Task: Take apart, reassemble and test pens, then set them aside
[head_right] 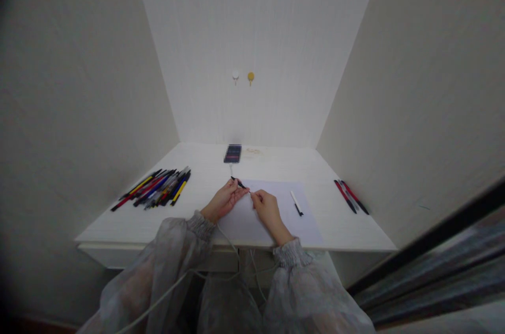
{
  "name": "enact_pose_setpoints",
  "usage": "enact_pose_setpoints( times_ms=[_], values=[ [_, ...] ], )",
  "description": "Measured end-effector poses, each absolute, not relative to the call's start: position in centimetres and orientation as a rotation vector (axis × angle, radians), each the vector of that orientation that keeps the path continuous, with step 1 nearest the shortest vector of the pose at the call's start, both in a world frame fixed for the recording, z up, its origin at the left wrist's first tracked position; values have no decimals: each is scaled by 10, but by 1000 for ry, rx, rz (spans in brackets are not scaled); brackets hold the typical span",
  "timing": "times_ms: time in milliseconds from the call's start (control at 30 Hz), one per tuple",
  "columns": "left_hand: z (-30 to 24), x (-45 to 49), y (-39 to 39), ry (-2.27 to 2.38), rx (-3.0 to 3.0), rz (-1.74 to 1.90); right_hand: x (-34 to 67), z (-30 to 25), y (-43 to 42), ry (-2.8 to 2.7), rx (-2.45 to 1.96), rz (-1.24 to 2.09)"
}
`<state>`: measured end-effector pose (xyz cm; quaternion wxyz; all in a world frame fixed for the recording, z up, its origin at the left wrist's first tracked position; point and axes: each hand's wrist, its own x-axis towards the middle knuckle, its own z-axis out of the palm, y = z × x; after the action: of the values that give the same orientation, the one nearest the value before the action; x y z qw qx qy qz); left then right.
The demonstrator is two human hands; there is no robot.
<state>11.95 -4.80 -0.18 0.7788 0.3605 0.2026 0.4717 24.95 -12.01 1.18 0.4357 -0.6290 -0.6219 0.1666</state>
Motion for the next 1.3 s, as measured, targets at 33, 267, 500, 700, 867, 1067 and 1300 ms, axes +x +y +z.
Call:
enact_pose_setpoints(
  times_ms=[33, 267, 500, 700, 867, 1067, 1300],
  values=[
    [-2, 119, -48, 438, 772, 1030, 251, 13, -122, -1553, -1560, 413],
    [0, 115, -48, 462, 734, 1059, 307, 26, -137, -1506, -2034, -82],
    [1, 114, -47, 447, 763, 1064, 341, 16, -148, -1601, -2504, -185],
    [1, 113, -49, 434, 770, 1072, 330, 16, -145, -1610, -2433, -258],
    [4, 113, -49, 421, 758, 1096, 316, 26, -140, -1728, -1942, 50],
    [6, 111, -48, 417, 743, 1124, 300, 22, -136, -1761, -1711, 206],
    [8, 111, -49, 423, 736, 1121, 295, 22, -134, -1790, -1705, 189]
  ],
)
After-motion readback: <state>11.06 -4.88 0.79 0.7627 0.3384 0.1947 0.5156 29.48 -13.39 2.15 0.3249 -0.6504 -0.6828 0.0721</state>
